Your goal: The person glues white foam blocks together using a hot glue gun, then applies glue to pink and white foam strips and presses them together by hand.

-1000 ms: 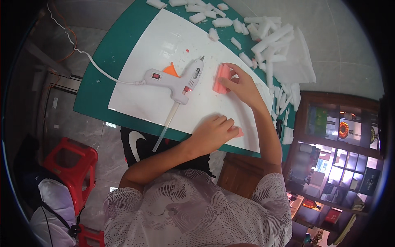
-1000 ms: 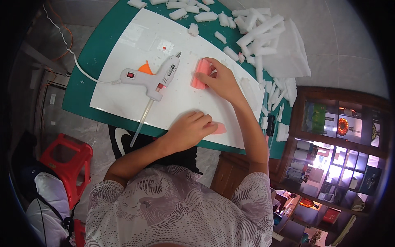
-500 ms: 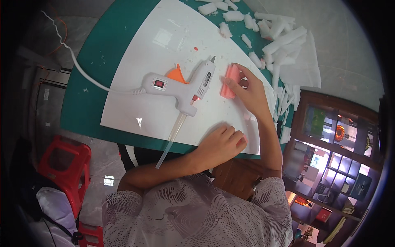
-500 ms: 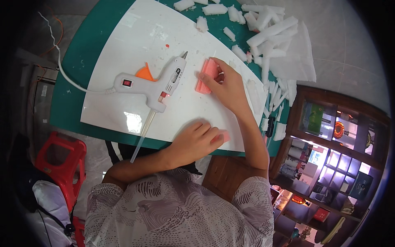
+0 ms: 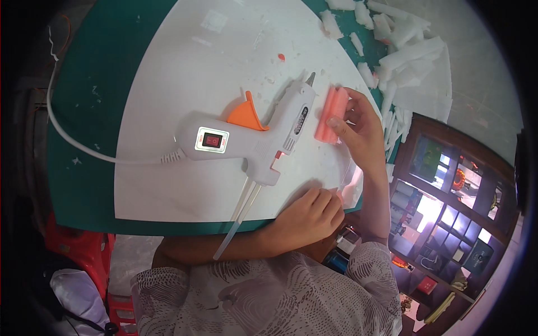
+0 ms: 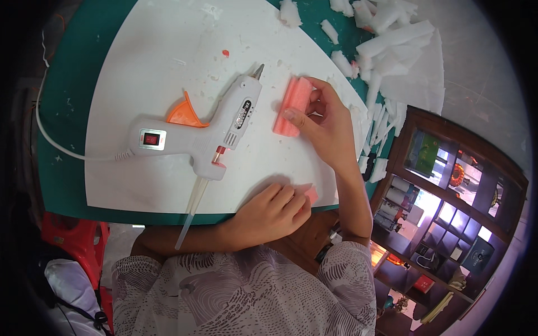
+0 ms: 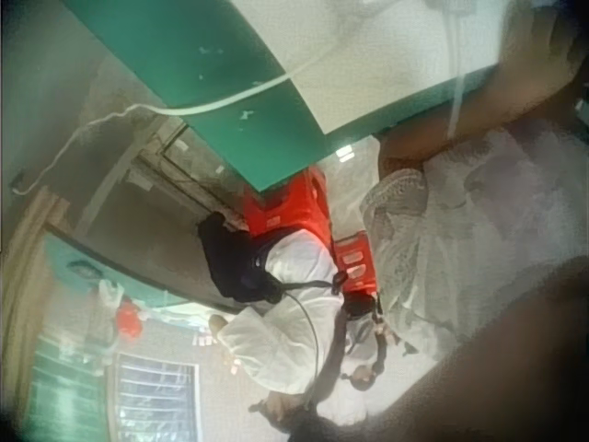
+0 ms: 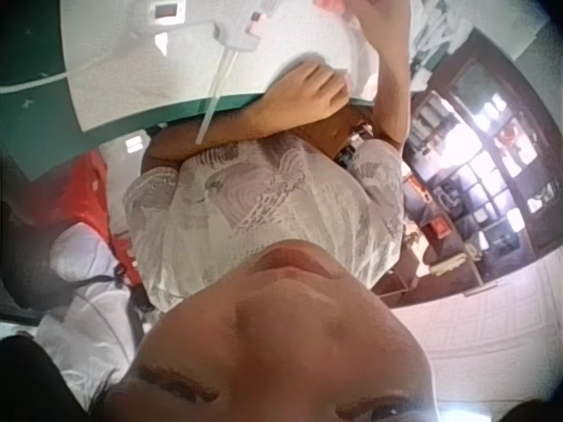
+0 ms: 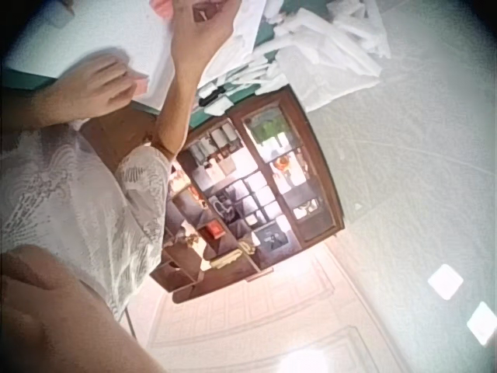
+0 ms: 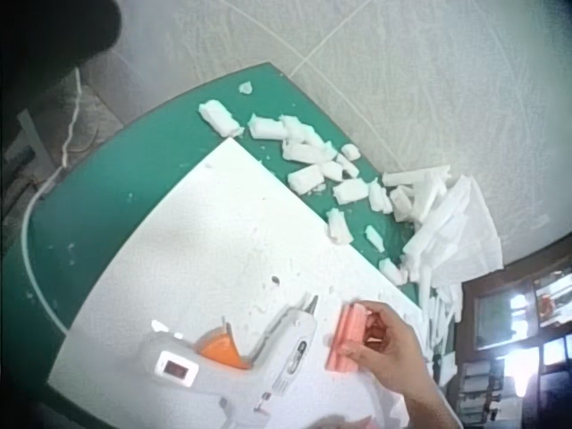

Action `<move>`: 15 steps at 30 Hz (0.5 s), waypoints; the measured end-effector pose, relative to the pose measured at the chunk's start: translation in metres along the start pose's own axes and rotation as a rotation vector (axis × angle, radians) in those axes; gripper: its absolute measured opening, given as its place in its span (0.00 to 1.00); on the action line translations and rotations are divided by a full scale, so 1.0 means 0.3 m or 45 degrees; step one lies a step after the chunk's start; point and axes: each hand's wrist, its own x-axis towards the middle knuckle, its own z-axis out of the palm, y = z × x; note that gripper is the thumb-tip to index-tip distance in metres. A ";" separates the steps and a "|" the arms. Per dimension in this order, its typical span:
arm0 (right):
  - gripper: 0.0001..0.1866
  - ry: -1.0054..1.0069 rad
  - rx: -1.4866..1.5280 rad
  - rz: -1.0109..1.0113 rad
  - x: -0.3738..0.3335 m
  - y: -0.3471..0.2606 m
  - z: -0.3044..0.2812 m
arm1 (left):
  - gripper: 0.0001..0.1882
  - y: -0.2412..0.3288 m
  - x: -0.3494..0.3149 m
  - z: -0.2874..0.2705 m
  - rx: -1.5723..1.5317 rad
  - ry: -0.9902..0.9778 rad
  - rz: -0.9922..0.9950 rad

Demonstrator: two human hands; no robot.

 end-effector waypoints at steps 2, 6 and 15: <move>0.33 -0.028 0.020 0.001 0.008 -0.002 -0.006 | 0.12 -0.001 0.002 -0.004 -0.024 0.012 -0.017; 0.32 -0.034 -0.018 -0.040 0.010 -0.004 -0.009 | 0.12 0.004 0.000 0.001 -0.037 -0.007 -0.027; 0.29 -0.009 -0.106 -0.249 0.002 0.006 -0.022 | 0.16 -0.005 0.014 -0.004 -0.007 -0.129 0.005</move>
